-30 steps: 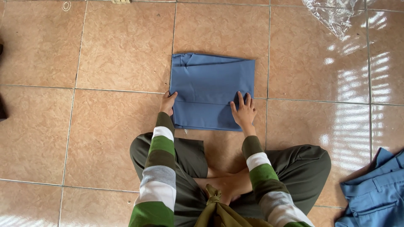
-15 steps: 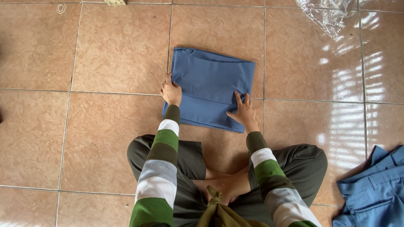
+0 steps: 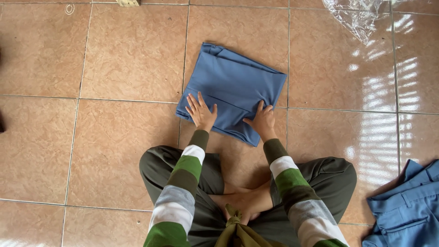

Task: Folding blue trousers into neat rectangular shapes on the floor of a garment factory.

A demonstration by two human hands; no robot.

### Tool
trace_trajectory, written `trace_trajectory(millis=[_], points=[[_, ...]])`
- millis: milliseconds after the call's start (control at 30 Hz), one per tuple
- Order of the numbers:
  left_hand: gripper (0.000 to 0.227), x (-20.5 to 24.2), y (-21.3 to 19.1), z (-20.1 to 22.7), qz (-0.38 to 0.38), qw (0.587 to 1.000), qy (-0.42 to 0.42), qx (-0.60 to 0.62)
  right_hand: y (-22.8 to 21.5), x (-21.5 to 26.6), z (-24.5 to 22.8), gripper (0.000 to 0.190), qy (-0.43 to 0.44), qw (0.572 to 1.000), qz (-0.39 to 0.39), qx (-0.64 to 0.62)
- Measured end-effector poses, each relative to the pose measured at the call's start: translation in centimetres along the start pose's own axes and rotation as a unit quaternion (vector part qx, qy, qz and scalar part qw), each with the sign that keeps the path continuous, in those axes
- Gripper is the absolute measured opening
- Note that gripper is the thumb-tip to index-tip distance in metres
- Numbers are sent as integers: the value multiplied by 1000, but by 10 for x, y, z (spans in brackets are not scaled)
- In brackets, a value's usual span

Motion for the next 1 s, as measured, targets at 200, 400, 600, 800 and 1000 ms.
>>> trace_trajectory(millis=[200,400,600,800,1000], points=[[93,52,27,41,-40,994,99,-19,67,-25,-17,126,52,998,17,34],[73,77,74,56,-110,982,151,3,62,-2,-34,87,-17,998,-59,29],[69,79,76,45,-89,985,143,-32,-55,59,-37,54,-116,926,345,-98],[76,83,62,43,-36,989,100,-100,8,36,-36,61,-191,964,96,-157],[81,74,58,35,-50,994,44,-81,2,15,73,65,-37,980,40,-193]])
Point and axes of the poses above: each hand's wrist, its own x-axis away from the middle knuckle, its own y-axis out of the palm, z = x × y, the point moved 8 cm from there along -x, towards the middle knuckle, and after that the axes turned 9 degrees about -z, right-handed, at the moved point
